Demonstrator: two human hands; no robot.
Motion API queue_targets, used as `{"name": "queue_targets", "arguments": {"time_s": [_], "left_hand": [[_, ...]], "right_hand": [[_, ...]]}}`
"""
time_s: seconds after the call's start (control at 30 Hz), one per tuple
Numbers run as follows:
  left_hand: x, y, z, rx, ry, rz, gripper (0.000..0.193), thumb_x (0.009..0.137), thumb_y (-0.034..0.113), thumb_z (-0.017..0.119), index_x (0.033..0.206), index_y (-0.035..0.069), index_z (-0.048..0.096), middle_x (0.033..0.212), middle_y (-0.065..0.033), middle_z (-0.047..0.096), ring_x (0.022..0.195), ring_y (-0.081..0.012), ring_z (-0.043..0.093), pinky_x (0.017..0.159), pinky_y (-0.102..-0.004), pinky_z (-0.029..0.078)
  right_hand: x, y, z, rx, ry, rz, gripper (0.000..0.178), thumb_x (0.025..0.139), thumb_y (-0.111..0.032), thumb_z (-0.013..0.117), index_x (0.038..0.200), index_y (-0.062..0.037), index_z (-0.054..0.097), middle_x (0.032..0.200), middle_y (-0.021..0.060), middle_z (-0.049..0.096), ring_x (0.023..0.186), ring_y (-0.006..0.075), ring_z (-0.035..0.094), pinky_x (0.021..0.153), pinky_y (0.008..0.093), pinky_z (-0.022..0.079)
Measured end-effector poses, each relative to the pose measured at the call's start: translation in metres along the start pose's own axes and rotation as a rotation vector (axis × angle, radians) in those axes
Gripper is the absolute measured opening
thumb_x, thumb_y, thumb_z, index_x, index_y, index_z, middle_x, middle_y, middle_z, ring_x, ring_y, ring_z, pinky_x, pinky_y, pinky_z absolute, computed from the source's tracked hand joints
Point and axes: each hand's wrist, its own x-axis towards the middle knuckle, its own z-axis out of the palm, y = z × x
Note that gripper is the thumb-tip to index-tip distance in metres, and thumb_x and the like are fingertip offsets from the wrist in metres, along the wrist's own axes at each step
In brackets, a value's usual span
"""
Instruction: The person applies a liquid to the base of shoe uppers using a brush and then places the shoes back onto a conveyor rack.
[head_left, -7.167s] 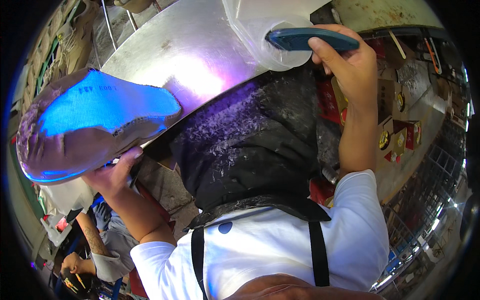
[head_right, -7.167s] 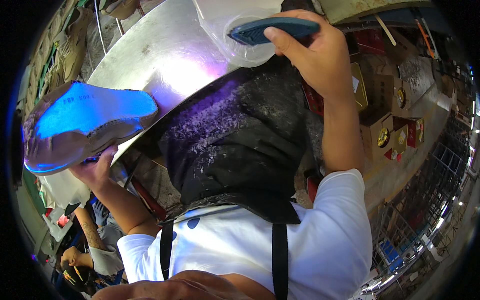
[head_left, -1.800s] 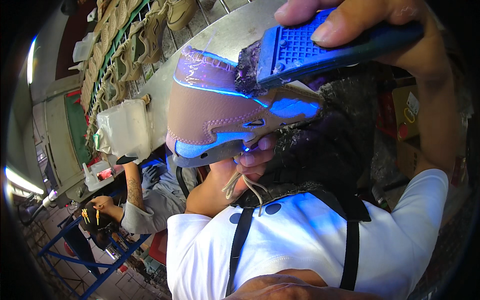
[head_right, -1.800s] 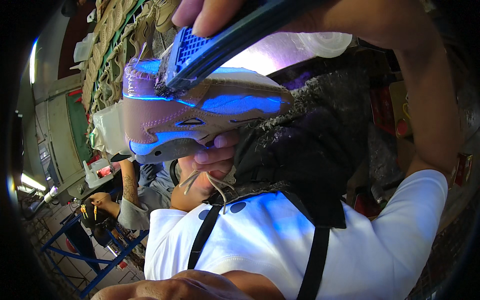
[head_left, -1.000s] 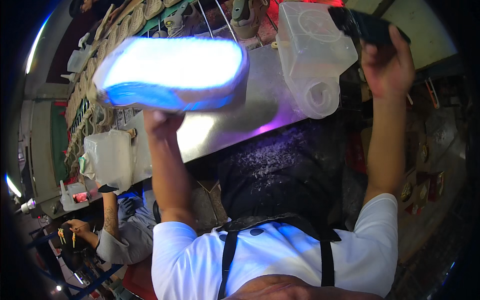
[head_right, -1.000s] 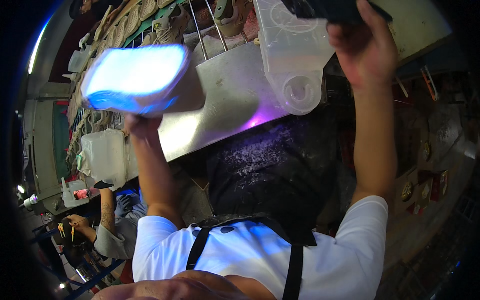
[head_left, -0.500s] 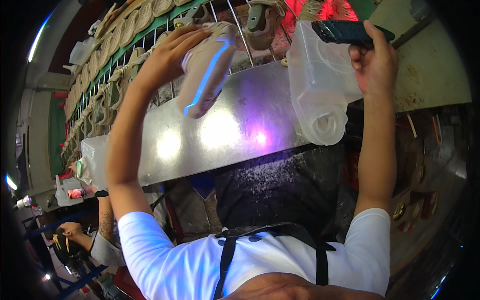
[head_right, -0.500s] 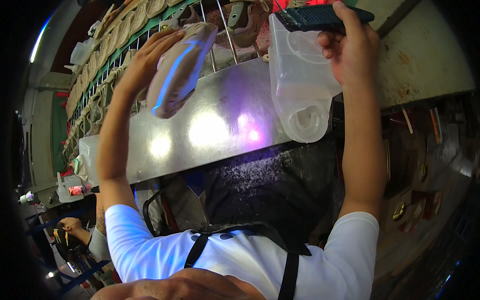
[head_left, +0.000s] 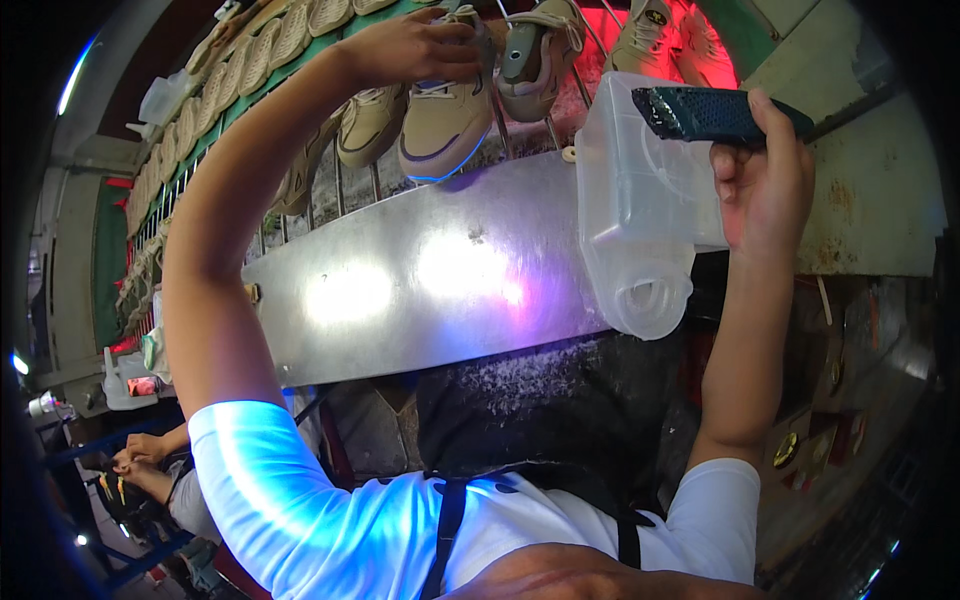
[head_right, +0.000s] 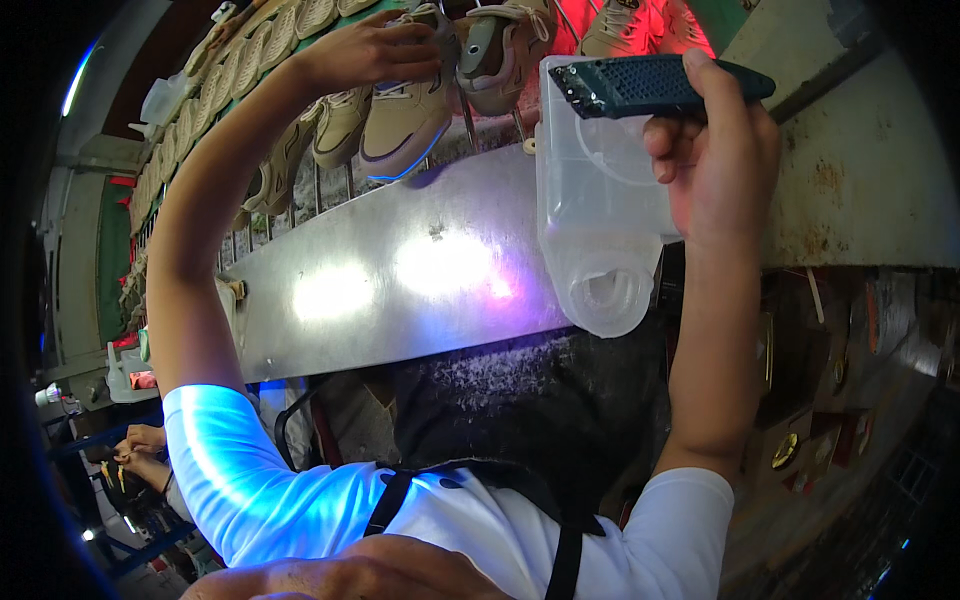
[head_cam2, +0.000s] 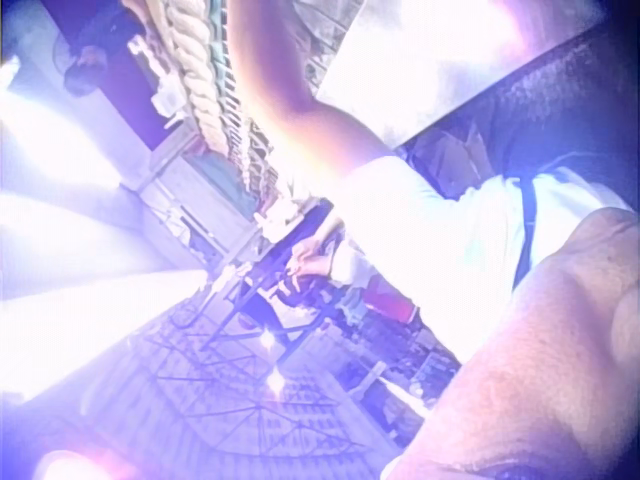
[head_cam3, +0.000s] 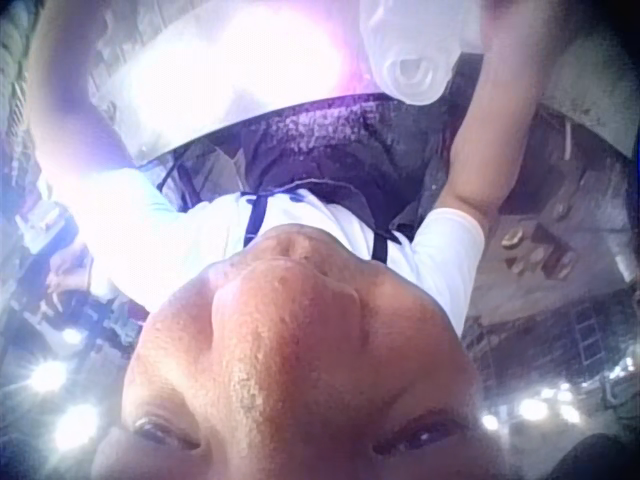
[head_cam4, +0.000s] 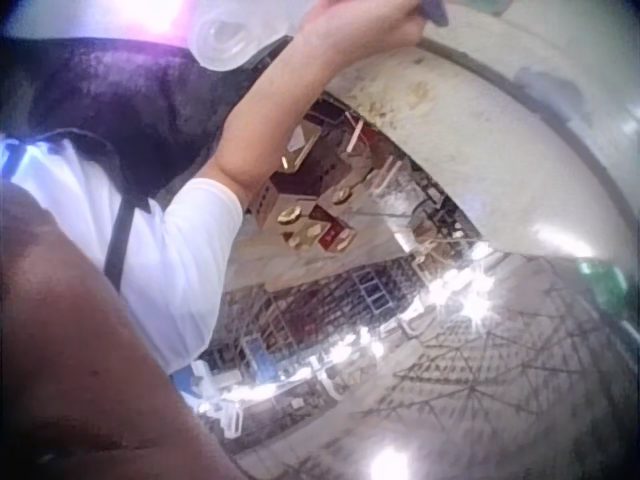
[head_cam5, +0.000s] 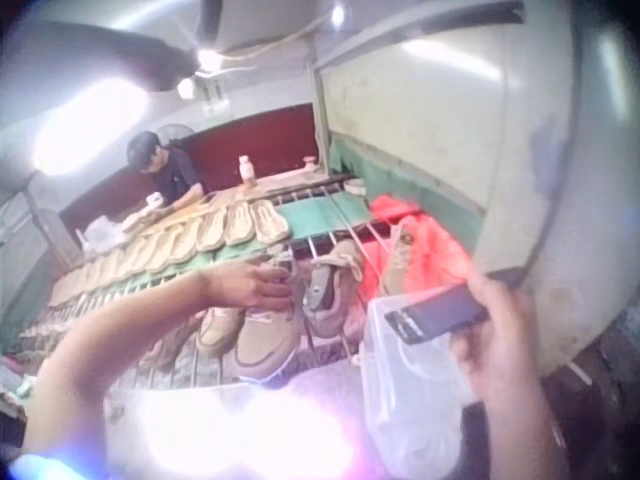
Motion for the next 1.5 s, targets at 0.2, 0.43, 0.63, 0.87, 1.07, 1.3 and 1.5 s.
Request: {"name": "queue_targets", "arguments": {"time_s": [0.2,0.43,0.63,0.87,1.07,1.3,1.5], "left_hand": [[0.0,-0.024,0.06,0.102,-0.099,0.045,0.044,0.091,0.028,0.056,0.135,0.028,0.056,0.141,0.0017,0.053,0.131,-0.024,0.047,0.104,-0.0584,0.048],[0.007,-0.038,0.1,0.172,-0.021,0.007,0.041,0.089,0.027,0.055,0.129,0.033,0.058,0.138,0.0045,0.054,0.128,-0.0208,0.047,0.104,-0.0546,0.047],[0.02,-0.02,0.071,0.203,-0.065,-0.067,0.044,0.085,0.025,0.06,0.129,0.032,0.057,0.143,0.0049,0.052,0.136,-0.0215,0.043,0.108,-0.0551,0.042],[0.013,0.041,0.022,-0.144,0.037,-0.608,0.09,0.066,0.019,0.085,0.146,0.011,0.045,0.141,-0.0088,0.053,0.134,-0.0255,0.051,0.113,-0.0415,0.041],[0.027,0.216,-0.036,-0.852,0.515,-1.259,0.014,0.09,0.017,0.073,0.099,0.006,0.075,0.087,-0.0124,0.074,0.075,-0.0287,0.073,0.07,-0.0367,0.058],[0.042,0.275,-0.036,-1.131,0.672,-1.566,0.018,0.094,0.018,0.071,0.095,0.001,0.075,0.078,-0.0137,0.073,0.068,-0.0188,0.07,0.068,-0.0317,0.055],[0.035,0.268,-0.012,-1.424,0.743,-1.61,0.018,0.098,0.017,0.068,0.1,0.0,0.074,0.081,-0.0024,0.072,0.063,-0.0036,0.053,0.058,-0.021,0.044]], "right_hand": [[-0.001,0.001,0.001,-0.008,-0.019,-0.008,0.027,0.093,-0.028,0.069,0.083,-0.0045,0.059,0.065,0.0059,0.062,0.046,0.0129,0.058,0.036,0.0246,0.038],[-0.002,-0.002,0.002,-0.005,-0.006,-0.002,0.028,0.093,-0.027,0.069,0.083,-0.0032,0.059,0.066,0.0075,0.064,0.046,0.0125,0.058,0.035,0.0241,0.037],[0.001,0.001,0.0,0.004,-0.048,-0.035,0.027,0.094,-0.027,0.069,0.085,-0.0029,0.06,0.066,0.0075,0.064,0.047,0.0129,0.059,0.036,0.0237,0.038],[-0.001,0.002,0.005,0.017,-0.019,-0.013,0.022,0.094,-0.023,0.069,0.088,-0.0039,0.06,0.073,0.0046,0.062,0.05,0.0126,0.052,0.039,0.0236,0.034],[0.003,0.007,0.0,0.049,-0.036,-0.058,0.019,0.091,-0.02,0.071,0.087,-0.0051,0.061,0.072,0.0041,0.062,0.051,0.0148,0.054,0.041,0.0255,0.035],[0.017,0.015,-0.015,0.038,-0.076,-0.071,0.018,0.093,-0.02,0.07,0.092,-0.0034,0.064,0.074,0.0037,0.063,0.052,0.0136,0.055,0.041,0.024,0.036],[-0.017,-0.004,-0.014,0.086,-0.306,-0.22,0.043,0.096,-0.023,0.069,0.128,0.0052,0.061,0.089,0.0086,0.068,0.06,0.0145,0.058,0.051,0.0239,0.042]]}}
